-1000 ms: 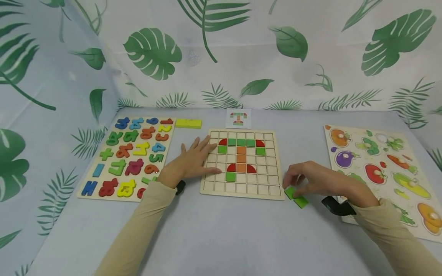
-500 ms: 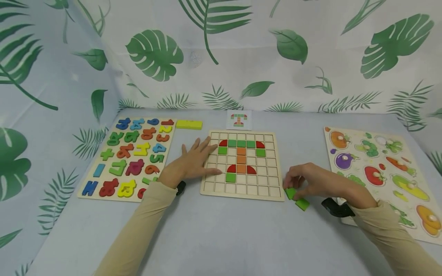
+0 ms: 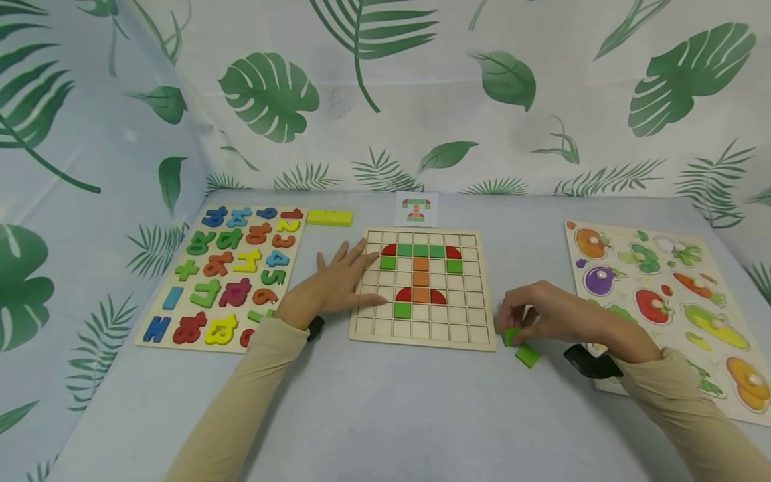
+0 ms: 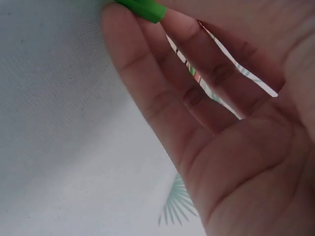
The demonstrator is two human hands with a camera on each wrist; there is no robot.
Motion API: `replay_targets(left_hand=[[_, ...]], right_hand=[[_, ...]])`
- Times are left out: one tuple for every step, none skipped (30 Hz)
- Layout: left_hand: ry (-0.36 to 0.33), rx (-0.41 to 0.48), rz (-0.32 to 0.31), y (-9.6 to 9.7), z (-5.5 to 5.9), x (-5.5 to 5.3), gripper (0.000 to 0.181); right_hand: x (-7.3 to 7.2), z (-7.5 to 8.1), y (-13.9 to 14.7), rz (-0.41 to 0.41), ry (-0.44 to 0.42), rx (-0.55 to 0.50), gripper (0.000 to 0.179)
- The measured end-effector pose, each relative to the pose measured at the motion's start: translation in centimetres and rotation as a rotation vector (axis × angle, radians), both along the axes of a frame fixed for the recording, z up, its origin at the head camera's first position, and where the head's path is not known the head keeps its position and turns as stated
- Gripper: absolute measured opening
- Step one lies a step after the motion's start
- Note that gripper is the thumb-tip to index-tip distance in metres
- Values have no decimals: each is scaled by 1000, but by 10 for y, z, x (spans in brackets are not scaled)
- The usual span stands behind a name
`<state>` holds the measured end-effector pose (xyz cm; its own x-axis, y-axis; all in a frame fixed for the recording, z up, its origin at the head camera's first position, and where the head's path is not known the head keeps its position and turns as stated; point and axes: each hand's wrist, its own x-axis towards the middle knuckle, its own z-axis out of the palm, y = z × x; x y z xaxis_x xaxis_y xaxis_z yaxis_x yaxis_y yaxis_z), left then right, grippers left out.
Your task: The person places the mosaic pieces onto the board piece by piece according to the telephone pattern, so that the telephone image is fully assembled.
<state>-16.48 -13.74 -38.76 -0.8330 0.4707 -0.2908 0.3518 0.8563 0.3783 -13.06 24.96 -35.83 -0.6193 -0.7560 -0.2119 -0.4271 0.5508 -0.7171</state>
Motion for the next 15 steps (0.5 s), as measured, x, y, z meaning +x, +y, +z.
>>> replay_targets(left_hand=[[2, -3, 0, 0, 0, 0, 96], [3, -6, -1, 0, 0, 0, 96], [5, -8, -2, 0, 0, 0, 96], [8, -9, -3, 0, -1, 0, 96], [8, -10, -4, 0, -1, 0, 96], [9, -11, -4, 0, 0, 0, 96], [8, -10, -5, 0, -1, 0, 96], [7, -7, -6, 0, -1, -1, 97], [6, -5, -6, 0, -1, -1, 96], [4, -5, -7, 0, -1, -1, 96], [2, -4, -7, 0, -1, -1, 96], [2, -4, -8, 0, -1, -1, 96], [2, -4, -10, 0, -1, -1, 96], [1, -4, -10, 0, -1, -1, 96], [1, -5, -12, 0, -1, -1, 95]], right_hand=[[0, 1, 0, 4, 1, 4, 24], [0, 2, 0, 9, 5, 8, 23], [0, 4, 0, 14, 11, 12, 23], [0, 6, -1, 21, 24, 16, 24], [-1, 8, -1, 26, 39, 20, 24], [-2, 10, -2, 33, 58, 23, 25], [-2, 13, -3, 36, 80, 28, 25], [-3, 15, -5, 37, 98, 29, 26], [-4, 17, -7, 41, 119, 25, 26], [-6, 18, -10, 40, 135, 22, 26], [-7, 19, -13, 36, 144, 17, 26], [-8, 20, -16, 33, 152, 9, 26], [-9, 21, -20, 31, 157, 1, 25], [-10, 22, -24, 31, 161, -12, 25], [-10, 22, -29, 35, 166, -27, 24]])
